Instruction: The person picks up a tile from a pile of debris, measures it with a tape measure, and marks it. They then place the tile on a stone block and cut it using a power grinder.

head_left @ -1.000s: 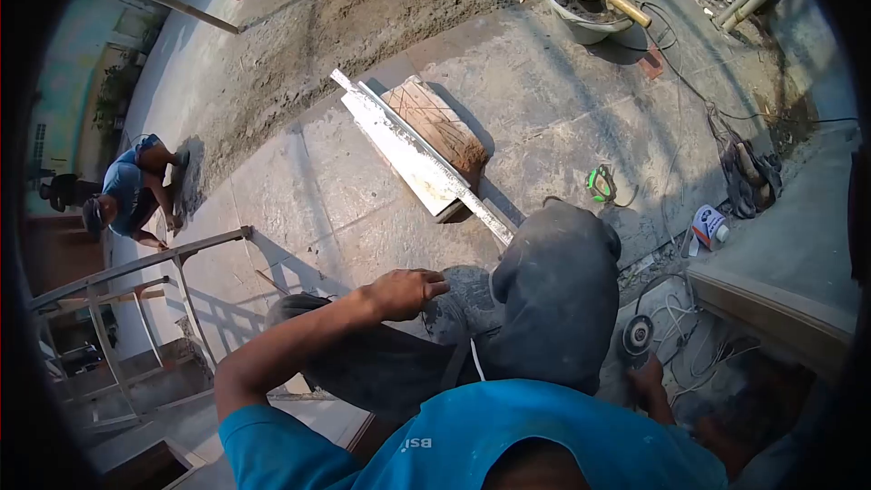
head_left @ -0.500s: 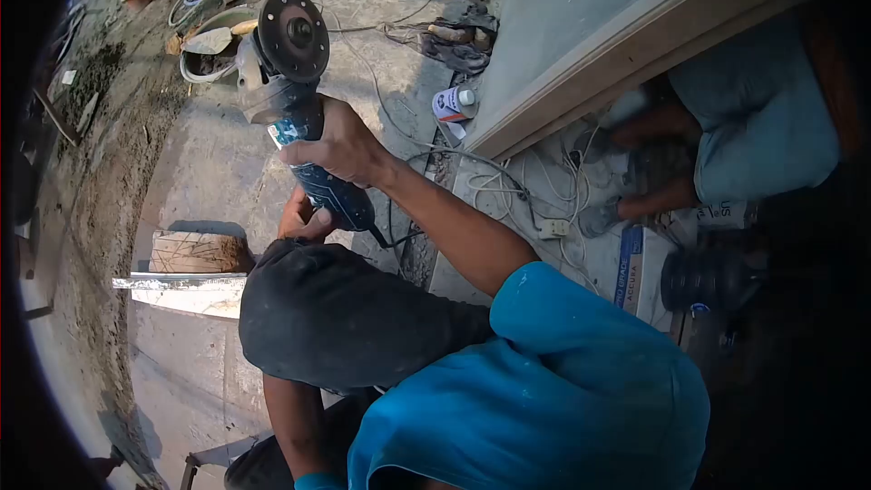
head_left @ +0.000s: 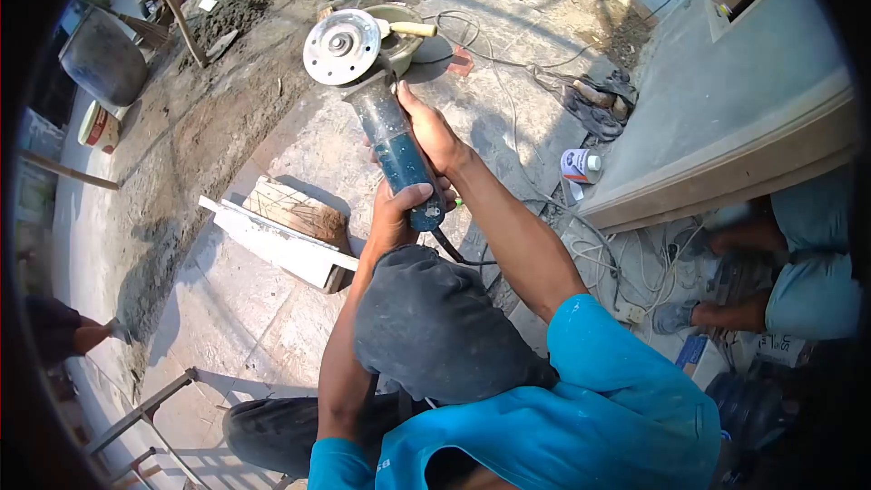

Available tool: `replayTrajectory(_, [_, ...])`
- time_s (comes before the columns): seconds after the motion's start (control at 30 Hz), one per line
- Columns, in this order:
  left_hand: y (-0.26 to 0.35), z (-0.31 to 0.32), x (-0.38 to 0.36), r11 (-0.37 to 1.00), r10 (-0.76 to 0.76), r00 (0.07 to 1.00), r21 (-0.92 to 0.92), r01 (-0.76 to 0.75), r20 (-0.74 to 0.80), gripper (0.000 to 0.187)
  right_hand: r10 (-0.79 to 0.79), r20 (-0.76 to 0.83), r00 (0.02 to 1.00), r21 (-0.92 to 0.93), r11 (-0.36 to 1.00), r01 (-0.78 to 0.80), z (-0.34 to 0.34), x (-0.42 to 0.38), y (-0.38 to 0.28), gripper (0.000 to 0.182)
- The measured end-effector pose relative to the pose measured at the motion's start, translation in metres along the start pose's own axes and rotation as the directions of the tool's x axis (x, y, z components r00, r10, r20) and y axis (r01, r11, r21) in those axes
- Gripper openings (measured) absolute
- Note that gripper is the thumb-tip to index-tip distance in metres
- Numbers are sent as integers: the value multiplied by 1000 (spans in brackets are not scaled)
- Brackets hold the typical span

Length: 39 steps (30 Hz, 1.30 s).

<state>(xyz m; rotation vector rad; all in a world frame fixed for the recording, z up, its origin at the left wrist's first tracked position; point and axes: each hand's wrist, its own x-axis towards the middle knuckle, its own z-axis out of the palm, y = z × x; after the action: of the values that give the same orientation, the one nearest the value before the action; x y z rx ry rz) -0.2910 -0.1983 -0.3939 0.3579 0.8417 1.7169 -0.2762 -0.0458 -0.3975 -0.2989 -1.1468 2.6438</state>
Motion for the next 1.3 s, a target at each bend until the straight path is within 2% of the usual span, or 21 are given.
replayTrajectory(0.1, [-3,-14,6,989,-8,991,143,27,-135,45,3,-56,998,1,1000,-3,-11,2,21,63])
replayTrajectory(0.13, [-8,-22,7,983,-28,990,178,53,-140,46,37,-50,998,97,995,-32,-15,1,30,66])
replayTrajectory(0.17, [-13,-23,7,979,11,988,201,21,-156,46,39,-34,999,133,991,-34,-14,2,39,65])
replayTrajectory(0.23, [-25,-37,6,964,-20,984,257,66,-177,44,21,-6,1000,206,978,-19,-30,-3,51,63])
replayTrajectory(0.27, [-28,-33,1,970,-33,976,227,83,-215,47,7,-1,1000,250,968,-7,-41,-4,64,63])
replayTrajectory(0.3, [-36,-42,0,943,-37,973,315,109,-226,41,-2,52,999,313,950,-14,-52,-5,77,62])
replayTrajectory(0.37, [-49,-62,-1,909,-84,977,386,156,-198,39,-18,31,999,399,917,4,-52,-15,85,56])
replayTrajectory(0.43, [-62,-80,-2,933,-102,977,324,160,-188,44,1,-91,996,465,884,42,-55,-22,99,52])
replayTrajectory(0.47, [-64,-82,-2,931,-134,981,321,174,-143,46,-1,-97,995,479,877,47,-59,-19,105,50])
replayTrajectory(0.53, [-66,-71,-5,939,-159,974,281,201,-164,47,27,-136,990,537,842,50,-63,-18,111,47])
replayTrajectory(0.57, [-66,-68,-5,934,-167,975,292,204,-146,46,42,-194,980,505,861,63,-62,-20,112,45])
replayTrajectory(0.87, [-68,-58,-9,929,-140,980,324,180,-142,42,35,-169,985,542,838,63,-65,-29,108,46])
replayTrajectory(0.93, [-65,-67,-6,912,-214,974,342,225,-68,48,43,-173,984,530,846,56,-64,-26,106,45])
replayTrajectory(1.0, [-61,-72,-6,918,-224,973,326,228,-51,50,-3,-221,975,473,874,110,-62,-24,111,46])
replayTrajectory(1.03, [-53,-61,-7,933,-242,967,255,256,-82,49,-60,-278,959,352,922,160,-53,-31,105,52])
replayTrajectory(1.07, [-48,-55,-7,942,-266,957,181,283,-113,48,-62,-269,961,350,923,158,-53,-29,107,52])
replayTrajectory(1.13, [-47,-62,0,934,-315,942,141,329,-117,50,-219,-348,912,-122,975,188,-56,-30,110,60])
replayTrajectory(1.17, [-48,-64,3,919,-369,922,100,381,-117,51,-210,-303,929,-258,957,133,-58,-42,103,64])
replayTrajectory(1.2, [-50,-66,4,920,-369,923,95,379,-106,50,-269,-275,923,-432,892,131,-59,-53,98,65])
replayTrajectory(1.27, [-58,-72,6,936,-352,935,0,352,-34,49,-281,-254,925,-703,711,22,-63,-89,84,54])
replayTrajectory(1.3, [-62,-68,5,939,-345,934,-45,342,-92,48,-425,-272,863,-848,530,-6,-76,-110,84,45])
